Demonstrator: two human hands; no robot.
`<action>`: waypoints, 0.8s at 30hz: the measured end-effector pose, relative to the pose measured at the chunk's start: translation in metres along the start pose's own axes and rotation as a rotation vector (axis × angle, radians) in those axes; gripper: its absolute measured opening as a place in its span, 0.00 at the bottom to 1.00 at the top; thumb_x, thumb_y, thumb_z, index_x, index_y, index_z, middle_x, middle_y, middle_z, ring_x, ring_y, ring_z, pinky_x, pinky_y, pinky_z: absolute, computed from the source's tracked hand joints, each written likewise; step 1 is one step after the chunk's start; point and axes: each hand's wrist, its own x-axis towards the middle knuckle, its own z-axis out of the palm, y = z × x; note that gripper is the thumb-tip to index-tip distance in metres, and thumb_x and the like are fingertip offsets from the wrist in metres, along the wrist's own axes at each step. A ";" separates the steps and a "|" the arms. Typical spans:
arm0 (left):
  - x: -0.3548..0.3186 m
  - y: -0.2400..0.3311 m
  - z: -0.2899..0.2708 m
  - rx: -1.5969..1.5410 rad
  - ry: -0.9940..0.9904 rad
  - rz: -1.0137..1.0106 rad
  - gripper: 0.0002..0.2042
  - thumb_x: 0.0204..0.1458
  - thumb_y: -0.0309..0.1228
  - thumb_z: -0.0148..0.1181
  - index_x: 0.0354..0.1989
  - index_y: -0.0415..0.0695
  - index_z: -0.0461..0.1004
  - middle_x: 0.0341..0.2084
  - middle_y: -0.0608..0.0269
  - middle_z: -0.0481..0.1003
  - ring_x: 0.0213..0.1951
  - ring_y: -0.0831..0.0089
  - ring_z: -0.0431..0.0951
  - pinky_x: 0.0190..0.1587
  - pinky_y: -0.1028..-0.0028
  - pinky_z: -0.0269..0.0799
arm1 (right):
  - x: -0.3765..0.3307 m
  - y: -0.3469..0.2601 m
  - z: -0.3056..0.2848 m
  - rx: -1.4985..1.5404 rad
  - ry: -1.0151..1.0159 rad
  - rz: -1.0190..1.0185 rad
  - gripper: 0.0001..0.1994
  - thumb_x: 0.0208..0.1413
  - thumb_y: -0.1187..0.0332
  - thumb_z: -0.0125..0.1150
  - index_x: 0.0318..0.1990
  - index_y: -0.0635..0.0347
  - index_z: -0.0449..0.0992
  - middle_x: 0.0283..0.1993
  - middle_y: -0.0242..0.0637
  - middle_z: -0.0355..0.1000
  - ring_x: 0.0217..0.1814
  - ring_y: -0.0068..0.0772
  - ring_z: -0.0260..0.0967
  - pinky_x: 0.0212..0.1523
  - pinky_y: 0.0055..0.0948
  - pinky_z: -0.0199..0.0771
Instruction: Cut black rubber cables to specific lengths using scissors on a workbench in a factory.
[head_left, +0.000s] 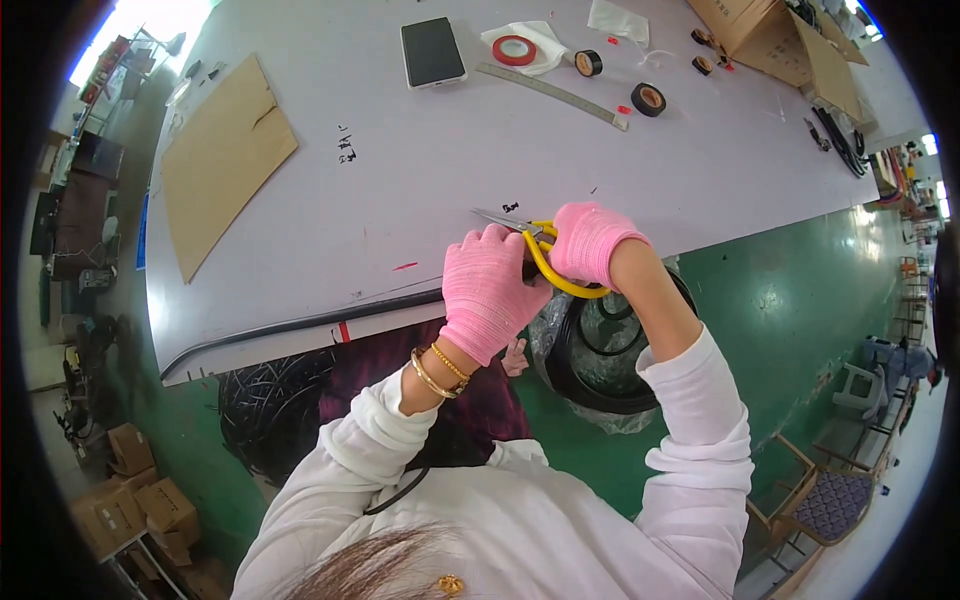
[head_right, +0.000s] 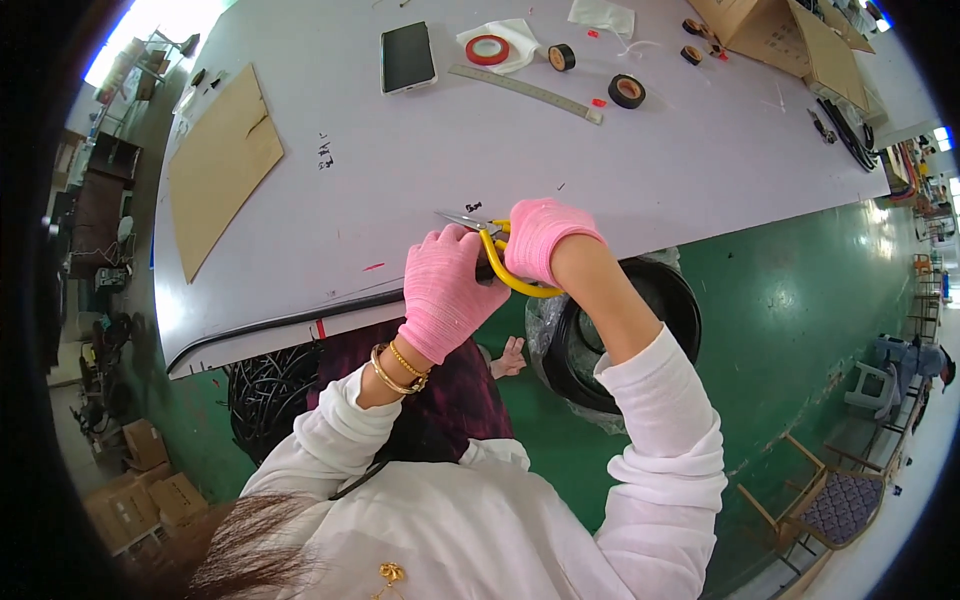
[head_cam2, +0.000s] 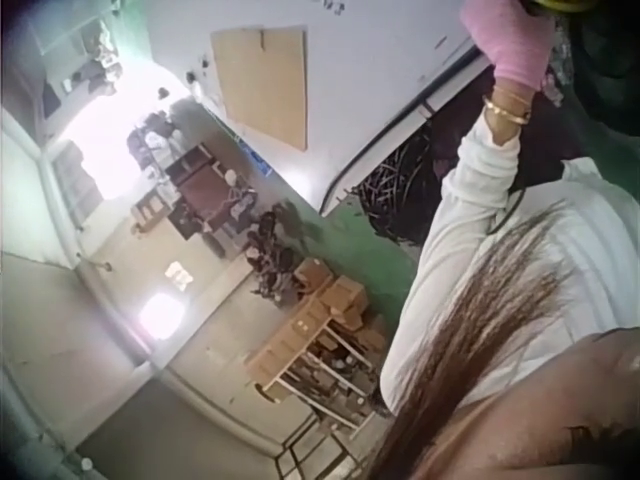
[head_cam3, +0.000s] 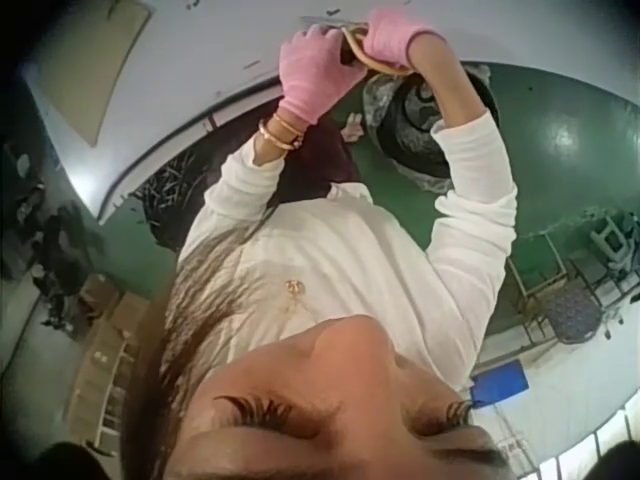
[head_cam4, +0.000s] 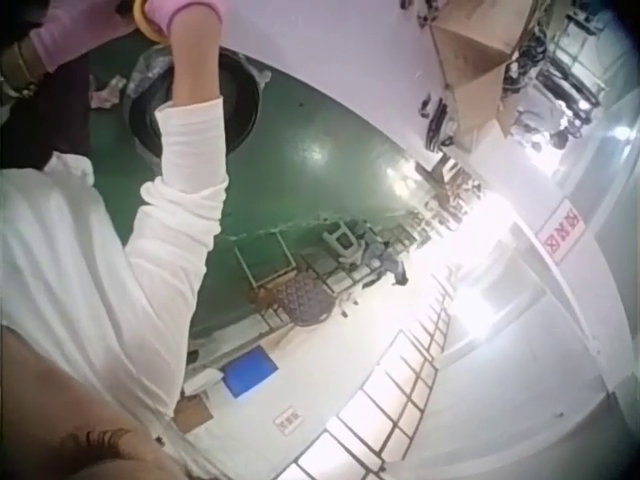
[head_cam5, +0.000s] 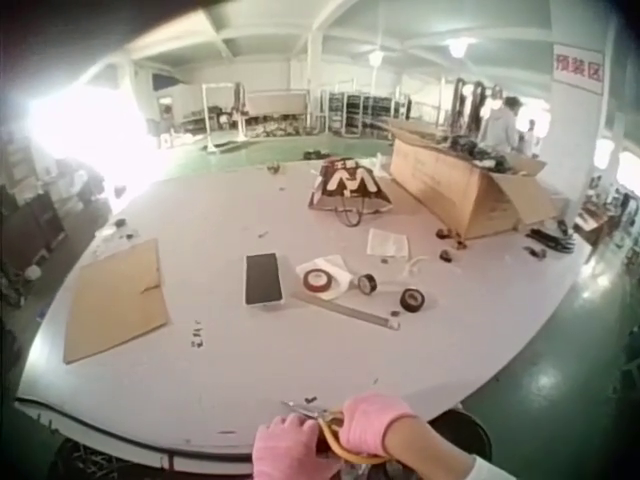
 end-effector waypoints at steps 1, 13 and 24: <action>0.000 0.001 0.001 -0.013 0.010 0.007 0.16 0.40 0.43 0.65 0.33 0.45 0.76 0.33 0.60 0.74 0.39 0.61 0.74 0.41 0.63 0.67 | 0.001 0.003 0.002 -0.001 0.012 -0.018 0.18 0.52 0.55 0.59 0.38 0.64 0.81 0.34 0.53 0.77 0.39 0.50 0.77 0.40 0.39 0.77; 0.002 0.006 -0.004 -0.015 -0.027 -0.039 0.17 0.40 0.44 0.65 0.33 0.45 0.76 0.33 0.59 0.74 0.40 0.61 0.74 0.42 0.63 0.67 | 0.000 0.006 0.007 0.002 0.071 -0.056 0.16 0.52 0.56 0.59 0.38 0.60 0.81 0.36 0.53 0.76 0.40 0.52 0.76 0.41 0.40 0.77; -0.005 -0.009 -0.011 -0.145 -0.013 0.143 0.10 0.41 0.40 0.63 0.29 0.50 0.79 0.31 0.63 0.75 0.39 0.61 0.75 0.43 0.63 0.68 | -0.036 0.029 0.054 0.258 0.426 -0.202 0.11 0.55 0.64 0.58 0.39 0.62 0.73 0.35 0.50 0.74 0.40 0.55 0.72 0.39 0.42 0.73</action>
